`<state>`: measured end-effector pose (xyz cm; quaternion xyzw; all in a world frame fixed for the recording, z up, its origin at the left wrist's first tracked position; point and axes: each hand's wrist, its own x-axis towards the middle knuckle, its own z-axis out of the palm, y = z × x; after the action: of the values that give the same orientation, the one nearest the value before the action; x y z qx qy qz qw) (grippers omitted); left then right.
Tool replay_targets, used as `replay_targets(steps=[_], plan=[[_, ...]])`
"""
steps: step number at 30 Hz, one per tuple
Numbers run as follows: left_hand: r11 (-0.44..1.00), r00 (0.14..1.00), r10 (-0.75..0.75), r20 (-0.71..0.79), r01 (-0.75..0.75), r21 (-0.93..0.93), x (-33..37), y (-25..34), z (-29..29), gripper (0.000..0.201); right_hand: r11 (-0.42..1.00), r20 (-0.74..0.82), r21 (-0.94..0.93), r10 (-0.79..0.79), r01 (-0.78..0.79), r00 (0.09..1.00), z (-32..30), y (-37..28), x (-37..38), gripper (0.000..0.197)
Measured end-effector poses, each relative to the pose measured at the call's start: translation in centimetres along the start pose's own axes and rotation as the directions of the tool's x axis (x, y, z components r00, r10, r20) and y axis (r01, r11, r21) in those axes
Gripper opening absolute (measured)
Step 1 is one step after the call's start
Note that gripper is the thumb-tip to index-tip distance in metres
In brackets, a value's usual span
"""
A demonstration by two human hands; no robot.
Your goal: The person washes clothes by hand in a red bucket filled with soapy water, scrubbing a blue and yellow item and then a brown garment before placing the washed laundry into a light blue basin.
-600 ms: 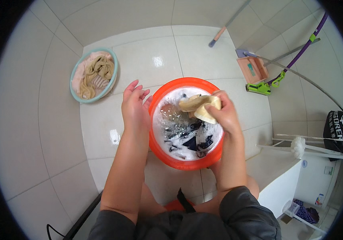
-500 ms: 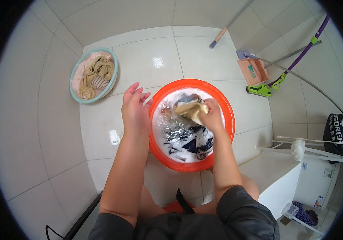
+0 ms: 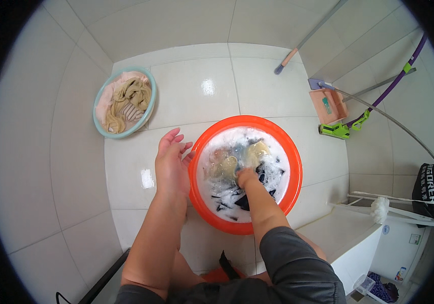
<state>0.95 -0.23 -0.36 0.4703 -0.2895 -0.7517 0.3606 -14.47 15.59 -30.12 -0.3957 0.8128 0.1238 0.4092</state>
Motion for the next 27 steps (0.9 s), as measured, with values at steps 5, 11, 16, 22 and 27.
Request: replay_targets(steps=[5, 11, 16, 22, 27], plan=[[0.999, 0.999, -0.011, 0.035, 0.012, -0.03, -0.6, 0.0, 0.2, 0.039, 0.956, -0.119, 0.228, -0.161, 0.185, 0.98, -1.6, 0.3, -3.4, 0.022], [0.997, 0.992, 0.006, 0.124, 0.004, -0.076, -0.9, -0.3, 0.8, 0.039, -0.105, -0.288, 0.946, 0.165, 0.307, 0.943, -10.8, 0.1, -12.2, 0.026], [0.998, 0.985, 0.002, 0.17, 0.008, -0.063, -1.9, -0.4, 1.5, 0.039, 0.01, -0.605, 0.793, 0.135, 0.609, 0.785, -18.4, -0.8, -21.6, 0.011], [0.997, 0.979, 0.006, 0.204, 0.009, -0.074, -1.9, -0.9, 2.1, 0.041, -0.031, -0.791, 0.589, 0.187, 0.808, 0.583, -22.9, -1.4, -30.5, 0.005], [0.999, 0.987, -0.017, 0.162, 0.025, -0.046, -1.6, -0.6, 1.9, 0.038, 0.211, -0.732, 0.681, 0.196, 0.701, 0.653, -20.7, -0.9, -28.1, 0.01]])
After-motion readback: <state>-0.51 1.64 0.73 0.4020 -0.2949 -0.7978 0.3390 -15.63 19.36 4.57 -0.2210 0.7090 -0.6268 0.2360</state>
